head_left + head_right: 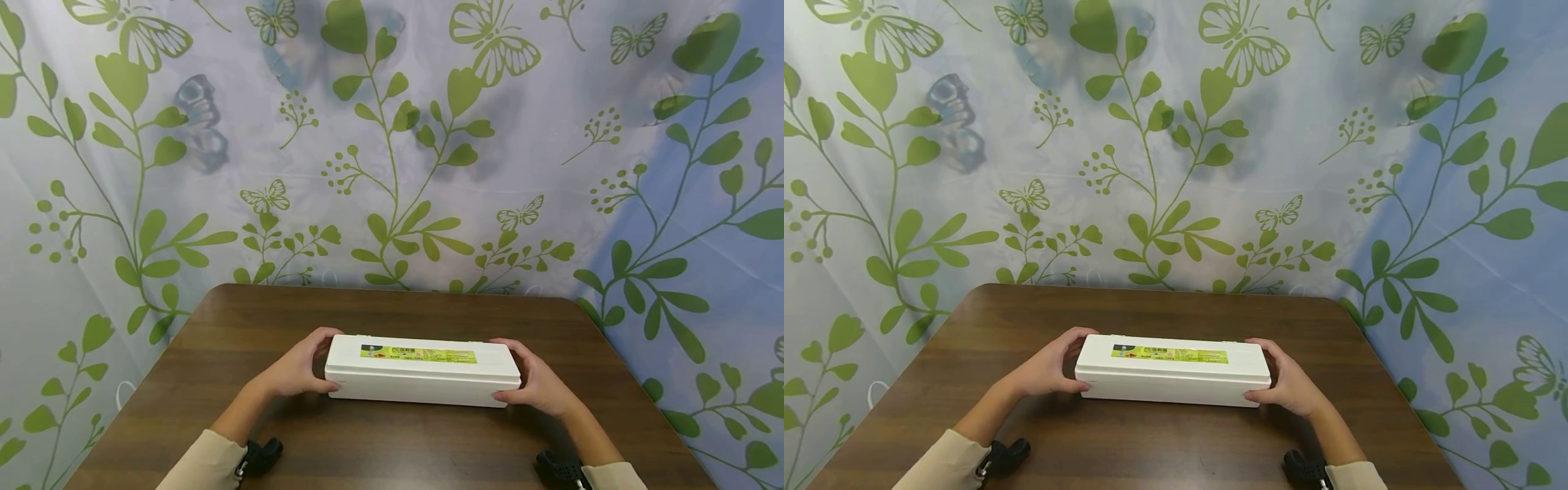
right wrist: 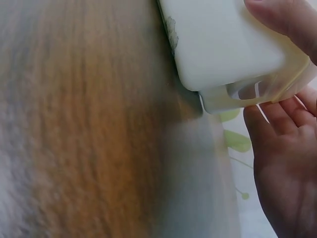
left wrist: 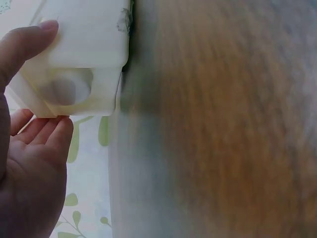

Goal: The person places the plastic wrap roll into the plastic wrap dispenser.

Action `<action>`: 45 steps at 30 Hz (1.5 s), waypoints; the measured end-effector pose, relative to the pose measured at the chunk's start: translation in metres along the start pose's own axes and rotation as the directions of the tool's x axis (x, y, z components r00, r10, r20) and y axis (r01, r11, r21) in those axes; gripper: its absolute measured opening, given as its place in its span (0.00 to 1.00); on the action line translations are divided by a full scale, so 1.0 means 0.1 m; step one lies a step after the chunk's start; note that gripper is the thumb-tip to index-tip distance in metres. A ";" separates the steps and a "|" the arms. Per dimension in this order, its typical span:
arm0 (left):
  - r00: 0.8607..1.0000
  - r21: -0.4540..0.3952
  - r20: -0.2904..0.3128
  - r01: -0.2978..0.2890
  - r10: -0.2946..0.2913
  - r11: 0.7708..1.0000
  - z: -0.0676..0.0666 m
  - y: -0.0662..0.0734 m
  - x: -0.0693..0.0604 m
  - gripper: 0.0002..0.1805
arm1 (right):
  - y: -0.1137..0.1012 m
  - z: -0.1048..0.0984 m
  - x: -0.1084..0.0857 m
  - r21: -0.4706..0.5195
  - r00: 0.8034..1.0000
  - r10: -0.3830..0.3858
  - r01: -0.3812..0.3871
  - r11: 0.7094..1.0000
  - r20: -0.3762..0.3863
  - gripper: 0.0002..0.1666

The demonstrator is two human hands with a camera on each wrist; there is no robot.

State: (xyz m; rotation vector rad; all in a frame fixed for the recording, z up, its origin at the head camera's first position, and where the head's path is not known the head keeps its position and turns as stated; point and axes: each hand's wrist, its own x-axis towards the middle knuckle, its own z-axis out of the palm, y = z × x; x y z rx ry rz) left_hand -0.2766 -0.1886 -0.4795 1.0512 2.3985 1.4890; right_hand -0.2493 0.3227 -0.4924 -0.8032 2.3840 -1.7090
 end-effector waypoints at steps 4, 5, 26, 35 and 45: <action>1.000 0.013 -0.017 0.000 0.000 1.000 0.01 0.01 -0.01 0.49 | -0.01 0.02 0.00 -0.023 1.000 -0.004 0.004 1.000 -0.019 0.55; 1.000 0.018 -0.021 -0.003 0.003 1.000 0.01 0.01 -0.01 0.49 | -0.01 0.02 -0.01 -0.028 1.000 -0.009 0.008 1.000 -0.024 0.55; 0.999 0.102 -0.053 0.000 0.005 0.995 0.04 0.05 -0.01 0.46 | 0.02 0.05 -0.04 -0.149 0.987 -0.090 0.070 0.986 -0.131 0.59; 0.999 0.165 -0.036 0.022 -0.016 0.986 0.03 0.07 0.00 0.45 | 0.02 0.02 -0.05 -0.230 0.986 -0.091 0.057 0.971 -0.139 0.59; 0.999 0.167 -0.034 0.001 0.005 0.986 0.03 0.05 0.01 0.46 | 0.00 -0.01 -0.03 -0.169 0.995 -0.071 0.059 0.984 -0.067 0.60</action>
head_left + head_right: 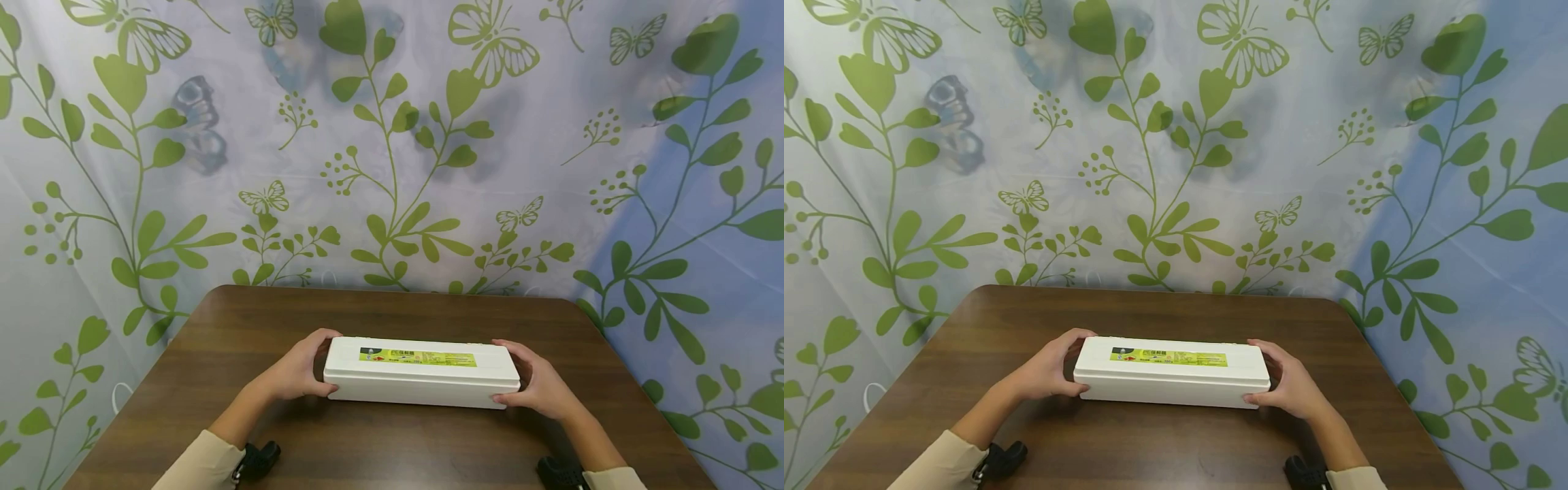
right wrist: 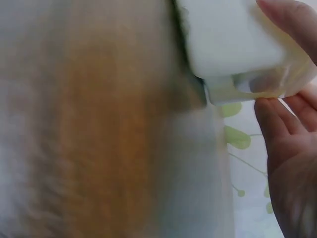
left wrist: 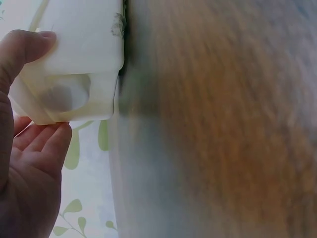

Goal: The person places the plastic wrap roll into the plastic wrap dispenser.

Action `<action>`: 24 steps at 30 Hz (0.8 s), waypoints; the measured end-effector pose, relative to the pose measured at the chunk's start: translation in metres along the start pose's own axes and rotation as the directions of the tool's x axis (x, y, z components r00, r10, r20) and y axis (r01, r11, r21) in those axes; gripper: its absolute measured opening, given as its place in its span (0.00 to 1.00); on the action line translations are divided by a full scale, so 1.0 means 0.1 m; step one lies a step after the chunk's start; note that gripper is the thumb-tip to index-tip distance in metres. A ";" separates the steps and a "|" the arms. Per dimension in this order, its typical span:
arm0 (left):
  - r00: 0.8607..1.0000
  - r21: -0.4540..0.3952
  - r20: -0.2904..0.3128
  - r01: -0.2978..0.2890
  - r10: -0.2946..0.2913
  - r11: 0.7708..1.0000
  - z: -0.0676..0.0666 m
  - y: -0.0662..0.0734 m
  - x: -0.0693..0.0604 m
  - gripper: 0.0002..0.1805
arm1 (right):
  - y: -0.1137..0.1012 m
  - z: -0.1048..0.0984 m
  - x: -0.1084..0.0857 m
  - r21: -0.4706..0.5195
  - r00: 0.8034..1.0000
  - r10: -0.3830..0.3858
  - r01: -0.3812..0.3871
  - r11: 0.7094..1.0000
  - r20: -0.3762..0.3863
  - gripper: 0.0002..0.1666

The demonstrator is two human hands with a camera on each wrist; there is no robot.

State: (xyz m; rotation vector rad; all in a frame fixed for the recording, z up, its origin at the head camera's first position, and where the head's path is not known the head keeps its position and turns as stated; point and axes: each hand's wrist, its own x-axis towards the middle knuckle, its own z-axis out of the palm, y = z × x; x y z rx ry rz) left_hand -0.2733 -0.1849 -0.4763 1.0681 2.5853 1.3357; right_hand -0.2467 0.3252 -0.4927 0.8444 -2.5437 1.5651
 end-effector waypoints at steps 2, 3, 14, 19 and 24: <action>1.000 -0.007 0.004 -0.007 0.007 1.000 0.00 -0.01 0.00 0.46 | -0.01 -0.02 0.00 0.030 0.999 -0.001 0.000 1.000 0.032 0.60; 1.000 -0.011 0.007 -0.009 0.009 1.000 0.00 -0.01 0.00 0.47 | -0.02 -0.03 0.00 0.045 0.999 -0.004 0.002 0.999 0.048 0.59; 0.995 -0.136 0.086 0.052 -0.040 0.989 -0.08 -0.01 -0.04 0.44 | -0.05 -0.11 0.01 0.085 0.994 0.031 -0.040 0.996 0.107 0.44; 0.993 -0.178 0.101 0.075 -0.057 0.981 -0.09 0.01 -0.05 0.41 | -0.05 -0.11 0.01 0.128 0.991 0.039 -0.055 0.990 0.126 0.44; 0.995 -0.205 0.086 0.071 -0.054 0.976 -0.08 0.00 -0.05 0.40 | -0.04 -0.10 0.01 0.175 0.990 0.072 -0.092 0.980 0.120 0.45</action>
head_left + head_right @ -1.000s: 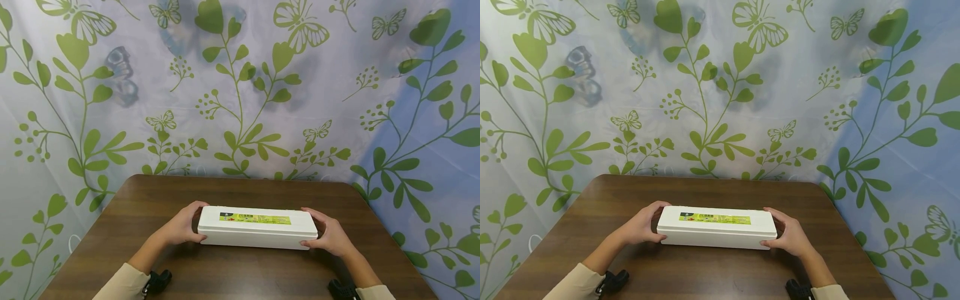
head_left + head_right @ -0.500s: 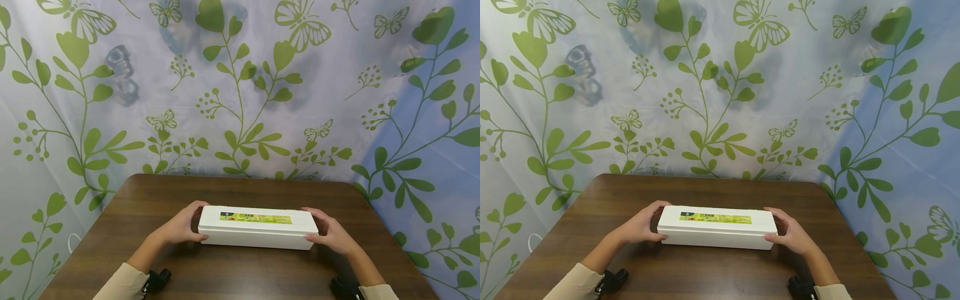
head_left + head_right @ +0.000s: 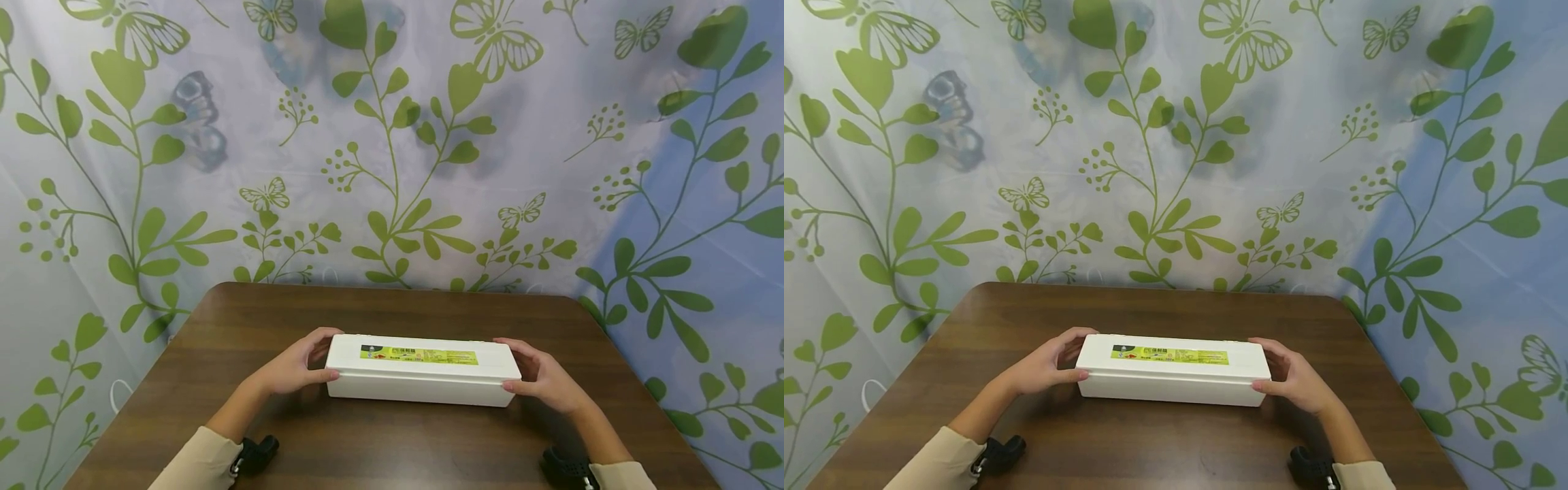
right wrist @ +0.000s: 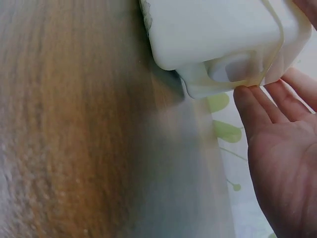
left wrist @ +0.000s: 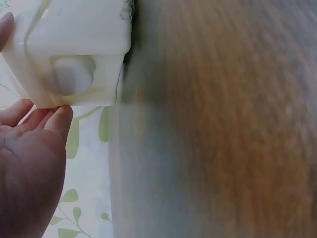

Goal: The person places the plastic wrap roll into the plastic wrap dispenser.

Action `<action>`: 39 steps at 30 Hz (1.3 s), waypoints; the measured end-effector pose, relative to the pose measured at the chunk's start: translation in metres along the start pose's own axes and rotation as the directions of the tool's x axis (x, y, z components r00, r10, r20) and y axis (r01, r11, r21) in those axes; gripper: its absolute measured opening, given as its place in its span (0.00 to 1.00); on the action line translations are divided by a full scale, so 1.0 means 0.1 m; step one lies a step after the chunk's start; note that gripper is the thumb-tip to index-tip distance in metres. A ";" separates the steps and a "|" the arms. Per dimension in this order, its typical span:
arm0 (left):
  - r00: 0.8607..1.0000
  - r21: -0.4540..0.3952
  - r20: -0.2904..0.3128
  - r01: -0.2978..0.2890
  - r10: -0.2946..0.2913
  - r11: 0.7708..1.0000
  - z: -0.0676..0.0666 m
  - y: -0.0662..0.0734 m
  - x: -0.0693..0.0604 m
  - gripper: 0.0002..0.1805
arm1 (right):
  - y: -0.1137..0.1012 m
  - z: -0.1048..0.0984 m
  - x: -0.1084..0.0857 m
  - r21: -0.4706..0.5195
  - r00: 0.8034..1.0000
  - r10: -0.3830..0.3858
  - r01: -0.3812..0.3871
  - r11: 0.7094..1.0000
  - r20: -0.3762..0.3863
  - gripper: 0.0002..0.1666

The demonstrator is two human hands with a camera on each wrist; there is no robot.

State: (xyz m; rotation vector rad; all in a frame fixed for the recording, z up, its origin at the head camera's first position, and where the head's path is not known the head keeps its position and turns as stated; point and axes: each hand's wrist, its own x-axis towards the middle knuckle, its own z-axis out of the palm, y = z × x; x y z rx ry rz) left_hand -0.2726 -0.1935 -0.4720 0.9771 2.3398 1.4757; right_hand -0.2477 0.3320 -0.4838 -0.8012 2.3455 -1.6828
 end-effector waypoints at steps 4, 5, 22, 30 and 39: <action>1.000 -0.015 -0.008 -0.013 0.013 1.000 0.00 -0.01 0.01 0.40 | 0.00 0.00 0.00 0.005 1.000 0.005 -0.005 1.000 -0.011 0.46; 1.000 -0.018 -0.010 -0.018 0.018 1.000 0.00 -0.02 0.01 0.41 | 0.00 0.00 0.00 0.004 1.000 0.006 -0.006 1.000 -0.016 0.46; 0.999 -0.092 0.007 -0.030 0.031 0.995 0.03 -0.08 0.02 0.44 | 0.05 0.00 0.01 -0.004 1.000 0.011 -0.011 1.000 -0.016 0.46; 1.000 -0.176 0.002 0.022 -0.022 0.984 0.04 -0.10 0.00 0.44 | 0.08 -0.03 0.04 0.043 1.000 0.001 -0.002 0.999 0.017 0.44; 1.000 -0.148 -0.010 0.028 -0.029 0.989 0.05 -0.09 0.00 0.44 | 0.07 -0.04 0.05 0.110 0.998 0.024 -0.030 0.993 0.053 0.45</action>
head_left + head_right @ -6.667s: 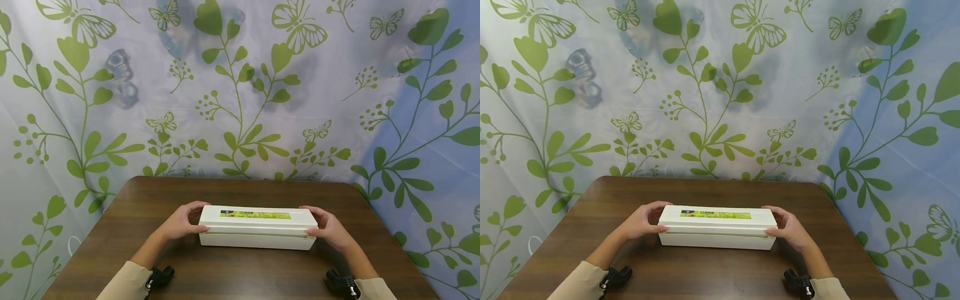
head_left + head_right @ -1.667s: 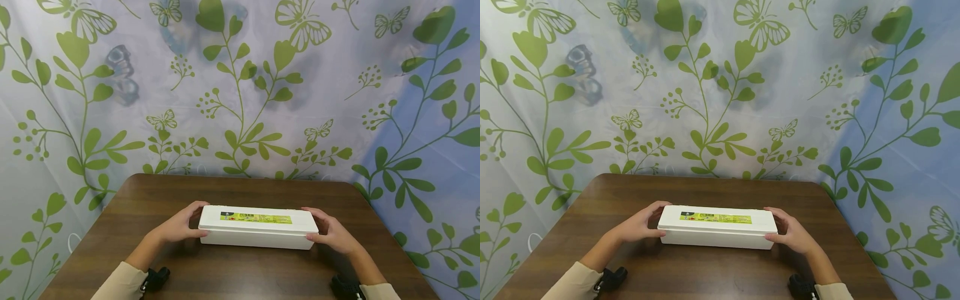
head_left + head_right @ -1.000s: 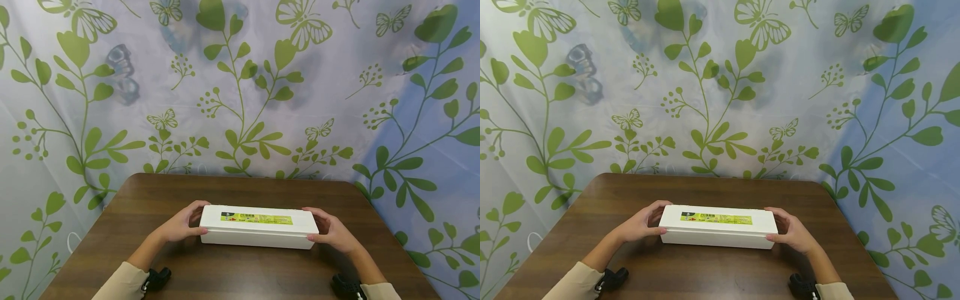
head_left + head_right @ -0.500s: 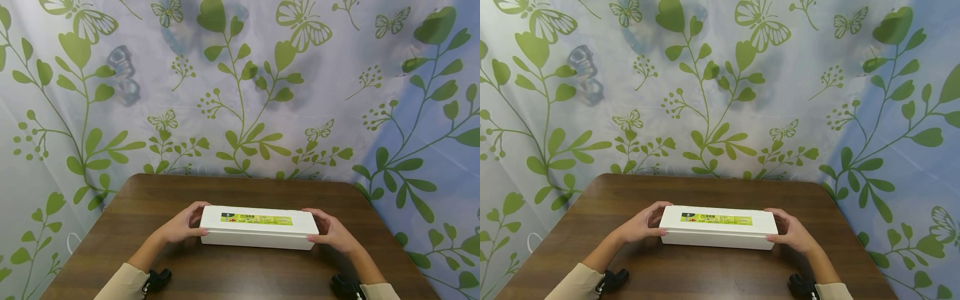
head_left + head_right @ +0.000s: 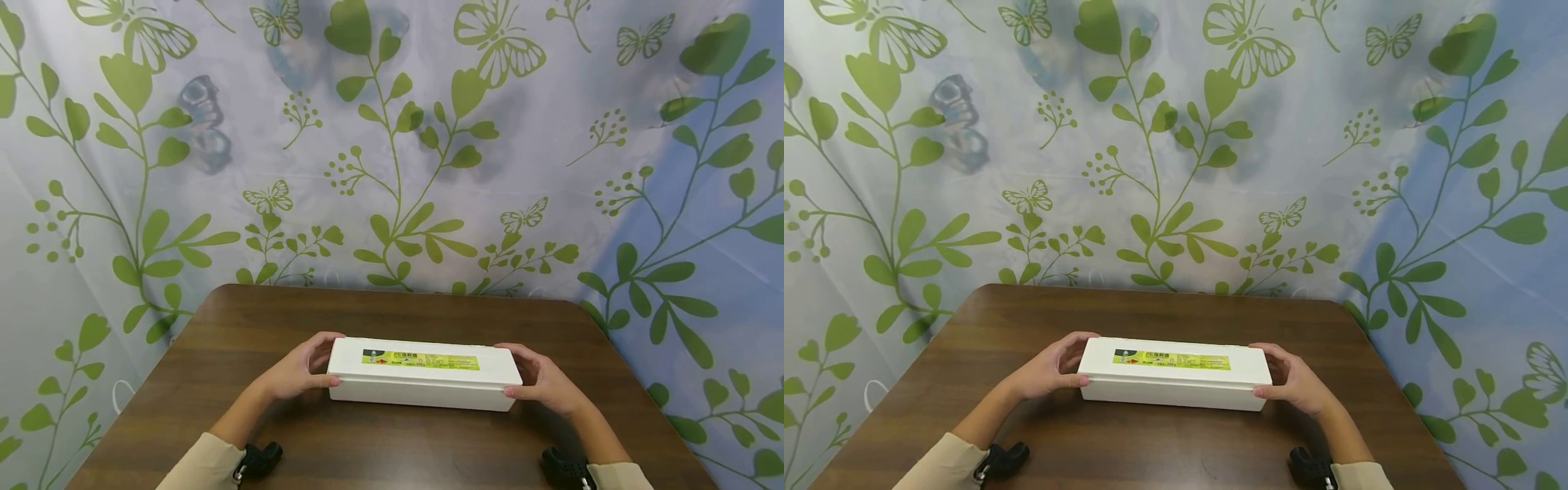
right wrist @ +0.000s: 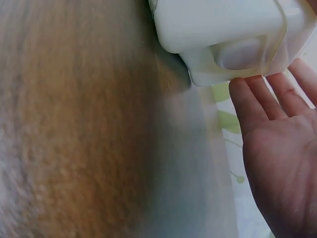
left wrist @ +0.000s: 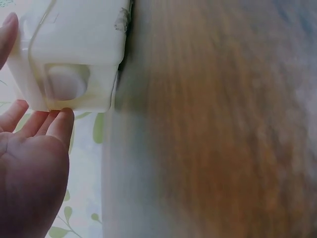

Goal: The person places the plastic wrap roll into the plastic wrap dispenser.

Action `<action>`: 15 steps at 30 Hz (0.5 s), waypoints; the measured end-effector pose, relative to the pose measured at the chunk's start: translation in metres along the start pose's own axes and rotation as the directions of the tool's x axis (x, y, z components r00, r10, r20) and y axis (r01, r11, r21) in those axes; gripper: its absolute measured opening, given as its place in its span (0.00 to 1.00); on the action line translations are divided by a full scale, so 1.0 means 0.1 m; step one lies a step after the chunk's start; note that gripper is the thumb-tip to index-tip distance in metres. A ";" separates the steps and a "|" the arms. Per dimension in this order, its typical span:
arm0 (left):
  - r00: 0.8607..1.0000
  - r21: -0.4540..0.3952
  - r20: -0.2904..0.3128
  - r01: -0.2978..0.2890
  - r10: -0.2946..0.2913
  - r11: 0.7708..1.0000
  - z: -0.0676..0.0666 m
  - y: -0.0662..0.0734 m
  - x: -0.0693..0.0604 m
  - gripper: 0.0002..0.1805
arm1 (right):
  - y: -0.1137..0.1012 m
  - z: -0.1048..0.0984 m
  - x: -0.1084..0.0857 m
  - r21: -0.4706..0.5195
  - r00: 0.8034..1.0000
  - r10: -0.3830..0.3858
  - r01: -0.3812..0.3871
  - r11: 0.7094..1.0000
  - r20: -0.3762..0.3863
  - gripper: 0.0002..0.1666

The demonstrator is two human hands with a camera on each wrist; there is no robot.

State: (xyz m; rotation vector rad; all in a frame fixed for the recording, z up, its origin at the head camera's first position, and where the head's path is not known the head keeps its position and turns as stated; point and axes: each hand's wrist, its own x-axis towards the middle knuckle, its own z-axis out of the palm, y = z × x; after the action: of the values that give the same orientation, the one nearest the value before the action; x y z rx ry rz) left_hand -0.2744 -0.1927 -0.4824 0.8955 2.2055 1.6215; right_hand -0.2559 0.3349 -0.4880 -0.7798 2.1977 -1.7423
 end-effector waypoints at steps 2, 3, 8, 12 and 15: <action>1.000 0.011 0.001 -0.009 0.009 1.000 0.01 0.00 0.00 0.44 | 0.01 0.00 -0.01 0.004 1.000 0.009 -0.009 1.000 0.003 0.45; 1.000 0.017 0.002 -0.010 0.010 1.000 0.01 0.01 0.00 0.44 | 0.02 0.00 -0.02 0.004 1.000 0.012 -0.012 1.000 0.001 0.45; 1.000 0.038 0.012 -0.003 0.002 0.999 0.02 0.03 0.01 0.44 | 0.06 0.00 -0.04 -0.005 1.000 0.006 -0.006 1.000 -0.008 0.44; 1.000 0.046 0.011 -0.001 0.001 0.999 0.00 0.05 0.01 0.44 | 0.06 0.01 -0.03 0.003 1.000 -0.005 0.005 1.000 -0.007 0.44; 1.000 0.045 0.013 -0.003 0.002 0.999 -0.01 0.05 0.01 0.43 | 0.08 0.01 -0.02 0.003 1.000 -0.009 0.009 1.000 -0.008 0.43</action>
State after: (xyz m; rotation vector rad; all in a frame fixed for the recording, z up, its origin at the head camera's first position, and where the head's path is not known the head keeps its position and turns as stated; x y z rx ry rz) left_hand -0.2735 -0.1919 -0.4774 0.9186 2.2420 1.5682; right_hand -0.2555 0.3360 -0.4959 -0.7843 2.1989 -1.7558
